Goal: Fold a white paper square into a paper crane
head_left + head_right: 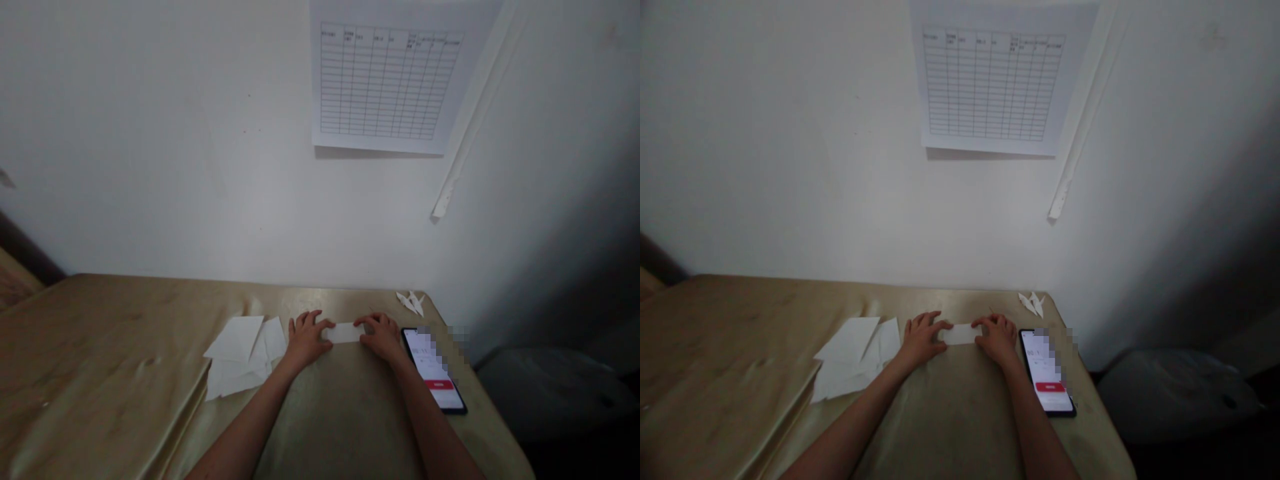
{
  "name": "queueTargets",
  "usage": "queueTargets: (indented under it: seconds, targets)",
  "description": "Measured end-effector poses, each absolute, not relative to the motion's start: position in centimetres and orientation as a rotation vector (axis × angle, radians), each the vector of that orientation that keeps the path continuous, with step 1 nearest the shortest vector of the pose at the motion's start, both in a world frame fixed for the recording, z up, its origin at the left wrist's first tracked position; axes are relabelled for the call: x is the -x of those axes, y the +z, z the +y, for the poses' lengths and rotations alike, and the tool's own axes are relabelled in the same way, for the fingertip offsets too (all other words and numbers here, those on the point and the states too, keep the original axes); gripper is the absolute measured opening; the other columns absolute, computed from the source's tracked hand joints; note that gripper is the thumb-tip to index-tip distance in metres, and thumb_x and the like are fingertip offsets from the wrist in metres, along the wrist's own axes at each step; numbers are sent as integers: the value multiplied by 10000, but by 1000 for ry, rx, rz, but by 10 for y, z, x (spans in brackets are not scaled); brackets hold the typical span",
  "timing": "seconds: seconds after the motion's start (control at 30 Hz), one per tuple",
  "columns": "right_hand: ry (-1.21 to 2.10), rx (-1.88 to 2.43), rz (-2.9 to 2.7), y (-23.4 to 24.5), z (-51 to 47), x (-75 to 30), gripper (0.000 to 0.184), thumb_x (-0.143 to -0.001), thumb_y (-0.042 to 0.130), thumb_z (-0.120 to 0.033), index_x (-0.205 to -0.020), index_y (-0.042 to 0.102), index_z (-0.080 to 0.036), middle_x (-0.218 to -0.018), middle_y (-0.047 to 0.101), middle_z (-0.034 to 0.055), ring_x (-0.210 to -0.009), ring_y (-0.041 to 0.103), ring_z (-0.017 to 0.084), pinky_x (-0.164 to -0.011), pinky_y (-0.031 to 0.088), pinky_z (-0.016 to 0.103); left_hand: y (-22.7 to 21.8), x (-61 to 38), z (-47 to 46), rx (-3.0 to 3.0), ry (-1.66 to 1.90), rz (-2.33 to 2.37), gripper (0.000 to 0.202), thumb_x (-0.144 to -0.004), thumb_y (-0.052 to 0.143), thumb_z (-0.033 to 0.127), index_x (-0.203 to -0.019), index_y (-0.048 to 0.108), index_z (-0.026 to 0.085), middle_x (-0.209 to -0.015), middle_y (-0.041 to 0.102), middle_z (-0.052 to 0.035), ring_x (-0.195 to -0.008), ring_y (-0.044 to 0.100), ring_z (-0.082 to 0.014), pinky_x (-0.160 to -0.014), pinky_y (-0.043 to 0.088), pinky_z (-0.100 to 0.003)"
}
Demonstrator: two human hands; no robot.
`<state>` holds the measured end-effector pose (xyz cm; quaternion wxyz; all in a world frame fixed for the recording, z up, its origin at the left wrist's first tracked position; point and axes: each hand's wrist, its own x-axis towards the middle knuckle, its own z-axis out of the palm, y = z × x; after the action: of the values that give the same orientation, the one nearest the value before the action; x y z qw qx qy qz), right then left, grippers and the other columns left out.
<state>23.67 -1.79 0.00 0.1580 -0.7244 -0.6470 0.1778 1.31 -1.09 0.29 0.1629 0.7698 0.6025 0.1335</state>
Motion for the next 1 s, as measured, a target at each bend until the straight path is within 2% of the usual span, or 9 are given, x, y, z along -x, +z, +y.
queueTargets:
  seconds: [0.4, 0.6, 0.73, 0.8, 1.0]
  targets:
    - [554, 2054, -1892, -3, -15, -245, 520, -730, 589, -158, -1155, 680, -445, -1304, 512, -1, -1263, 427, 248, -1106, 240, 397, 7, -10, -11, -2206, 345, 1739, 509, -710, 709, 377, -1213, 644, 420, -1532, 421, 7, -1448, 270, -333, -1171, 147, -605]
    - [524, 2011, -1894, -9, -16, -249, 492, -776, 556, -143, -1162, 685, -420, -1292, 527, 1, -1248, 445, 225, -1099, 261, 356, 12, -14, -17, -2236, 354, 1750, 437, -791, 597, 349, -1224, 635, 394, -1520, 428, -23, -1448, 270, -336, -1152, 132, -666]
    - [477, 2000, -1857, -8, -21, -244, 368, -795, 626, -280, -1142, 697, -379, -1268, 532, 27, -1241, 445, 249, -1099, 259, 383, 10, -23, -21, -2252, 366, 1795, 398, -835, 549, 411, -1219, 628, 342, -1514, 426, -64, -1442, 272, -345, -1142, 122, -693]
    - [445, 1999, -1864, -6, -24, -238, 420, -729, 719, -368, -1147, 688, -351, -1279, 518, 47, -1255, 428, 280, -1105, 243, 404, 7, -28, -23, -2283, 378, 1810, 433, -818, 572, 455, -1226, 615, 317, -1518, 417, -86, -1438, 274, -356, -1144, 115, -693]
    - [343, 2033, -1820, -6, -28, -224, 478, -689, 755, -477, -1123, 661, -300, -1273, 512, 81, -1262, 412, 304, -1103, 212, 436, -1, -43, -25, -2282, 343, 1892, 583, -815, 551, 558, -1308, 550, 247, -1541, 364, -163, -1453, 247, -377, -1151, 94, -689]
